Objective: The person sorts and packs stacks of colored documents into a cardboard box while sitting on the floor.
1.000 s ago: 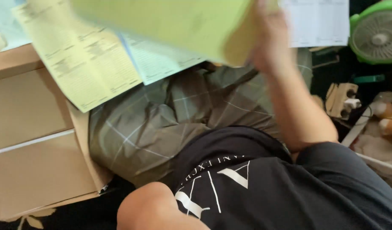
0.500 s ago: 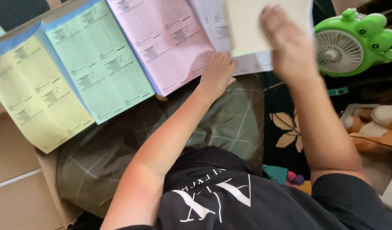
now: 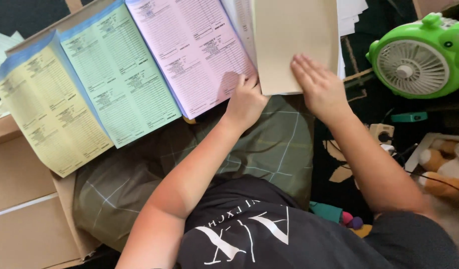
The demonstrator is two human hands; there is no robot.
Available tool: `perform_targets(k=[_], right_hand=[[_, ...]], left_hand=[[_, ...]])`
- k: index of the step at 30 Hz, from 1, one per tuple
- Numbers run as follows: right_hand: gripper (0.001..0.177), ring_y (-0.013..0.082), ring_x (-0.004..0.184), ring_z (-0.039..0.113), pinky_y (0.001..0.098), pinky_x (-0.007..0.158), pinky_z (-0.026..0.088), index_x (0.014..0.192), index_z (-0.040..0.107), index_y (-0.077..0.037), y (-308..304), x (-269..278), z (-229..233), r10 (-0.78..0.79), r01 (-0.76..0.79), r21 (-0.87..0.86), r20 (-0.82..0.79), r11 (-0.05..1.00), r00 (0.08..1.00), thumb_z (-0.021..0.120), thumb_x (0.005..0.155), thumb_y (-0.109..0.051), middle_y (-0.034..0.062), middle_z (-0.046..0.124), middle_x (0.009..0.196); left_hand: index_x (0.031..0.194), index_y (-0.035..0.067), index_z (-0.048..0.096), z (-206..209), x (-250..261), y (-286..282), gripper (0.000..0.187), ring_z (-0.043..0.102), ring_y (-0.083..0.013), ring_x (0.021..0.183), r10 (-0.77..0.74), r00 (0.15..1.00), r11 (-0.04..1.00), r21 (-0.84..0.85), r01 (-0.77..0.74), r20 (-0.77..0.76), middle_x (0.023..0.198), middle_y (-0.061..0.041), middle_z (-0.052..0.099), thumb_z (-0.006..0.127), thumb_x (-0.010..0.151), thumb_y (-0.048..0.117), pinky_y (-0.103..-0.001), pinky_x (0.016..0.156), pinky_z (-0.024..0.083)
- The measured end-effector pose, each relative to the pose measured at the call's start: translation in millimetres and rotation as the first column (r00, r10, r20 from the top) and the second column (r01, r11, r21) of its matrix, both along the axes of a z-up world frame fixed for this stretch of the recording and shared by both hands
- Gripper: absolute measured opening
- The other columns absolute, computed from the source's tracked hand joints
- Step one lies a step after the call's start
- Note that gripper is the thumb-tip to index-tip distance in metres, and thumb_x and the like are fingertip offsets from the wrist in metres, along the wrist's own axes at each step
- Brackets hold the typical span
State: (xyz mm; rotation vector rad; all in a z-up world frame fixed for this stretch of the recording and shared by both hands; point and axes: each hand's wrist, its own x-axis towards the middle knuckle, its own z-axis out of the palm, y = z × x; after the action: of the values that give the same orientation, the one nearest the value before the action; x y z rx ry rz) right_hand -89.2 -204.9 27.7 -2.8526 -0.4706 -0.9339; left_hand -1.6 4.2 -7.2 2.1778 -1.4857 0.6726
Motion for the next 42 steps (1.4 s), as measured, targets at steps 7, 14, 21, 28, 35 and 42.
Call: perform_targets(k=[7, 14, 21, 28, 35, 42], right_hand=[[0.062, 0.0422, 0.133, 0.06, 0.0465, 0.111, 0.047, 0.146, 0.059, 0.008, -1.7, -9.5, -34.2, 0.094, -0.088, 0.038, -0.177, 0.995, 0.98, 0.047, 0.108, -0.04, 0.0285, 0.058, 0.149], [0.034, 0.0345, 0.097, 0.072, 0.0436, 0.083, 0.057, 0.135, 0.071, -0.013, -50.1, -3.6, -32.9, -0.079, 0.086, 0.017, -0.252, 0.996, 0.964, 0.062, 0.103, -0.008, 0.01, 0.072, 0.113], [0.037, 0.033, 0.112, 0.075, 0.0408, 0.092, 0.059, 0.125, 0.076, -0.004, 80.8, 77.6, 59.3, 0.175, -0.172, 0.183, 0.0, 0.968, 0.985, 0.046, 0.107, 0.003, 0.0162, 0.078, 0.123], [0.029, 0.0232, 0.105, 0.076, 0.0357, 0.078, 0.061, 0.118, 0.073, -0.013, 147.6, 106.1, 11.9, 0.272, -0.291, -0.04, -0.253, 0.956, 0.928, 0.053, 0.099, -0.007, 0.0048, 0.079, 0.114], [0.04, 0.0272, 0.127, 0.064, 0.0419, 0.087, 0.059, 0.14, 0.061, -0.009, 146.3, 82.7, -25.6, 0.284, -0.278, 0.071, -0.374, 0.958, 0.883, 0.054, 0.102, -0.019, 0.0092, 0.065, 0.143], [0.051, 0.0361, 0.131, 0.06, 0.0468, 0.092, 0.057, 0.148, 0.058, -0.006, 137.2, 87.4, -18.0, 0.381, -0.345, 0.165, -0.476, 0.924, 0.793, 0.061, 0.102, -0.028, 0.0155, 0.058, 0.152]], left_hand=[[0.078, 0.016, 0.059, -2.7, 2.4, -13.6, 0.014, 0.05, -0.0227, 0.098, 0.041, 0.996, 0.991, -0.126, -0.051, -0.076, 0.081, 0.001, 0.053, 0.061, 0.091, 0.018, -0.044, 0.085, 0.037], [0.096, 0.015, 0.067, -5.4, 17.6, 61.3, 0.013, 0.055, -0.0269, 0.101, 0.253, 0.925, 0.946, -0.127, -0.298, -0.283, 0.099, -0.004, 0.058, 0.073, 0.086, 0.02, -0.043, 0.083, 0.044], [0.092, 0.006, 0.072, -0.7, 17.8, 152.7, 0.05, 0.061, -0.0328, 0.087, 0.395, 0.832, 0.918, 0.207, -0.338, -0.39, 0.092, -0.011, 0.061, 0.091, 0.063, 0.042, -0.044, 0.071, 0.046], [0.087, 0.016, 0.077, -19.2, 23.6, 155.2, 0.032, 0.063, -0.0313, 0.081, 0.403, 0.854, 0.914, 0.187, -0.36, -0.33, 0.083, -0.004, 0.063, 0.086, 0.067, 0.039, -0.044, 0.071, 0.046], [0.067, 0.019, 0.07, -27.2, 17.0, 155.4, 0.01, 0.058, -0.0261, 0.074, 0.374, 0.914, 0.926, 0.107, -0.361, -0.157, 0.064, -0.001, 0.06, 0.079, 0.071, 0.023, -0.044, 0.078, 0.039], [0.072, 0.016, 0.067, -41.7, 11.5, 155.4, 0.013, 0.055, -0.0203, 0.074, 0.353, 0.922, 0.935, 0.091, -0.343, -0.156, 0.065, 0.005, 0.06, 0.074, 0.082, 0.011, -0.042, 0.084, 0.039]])
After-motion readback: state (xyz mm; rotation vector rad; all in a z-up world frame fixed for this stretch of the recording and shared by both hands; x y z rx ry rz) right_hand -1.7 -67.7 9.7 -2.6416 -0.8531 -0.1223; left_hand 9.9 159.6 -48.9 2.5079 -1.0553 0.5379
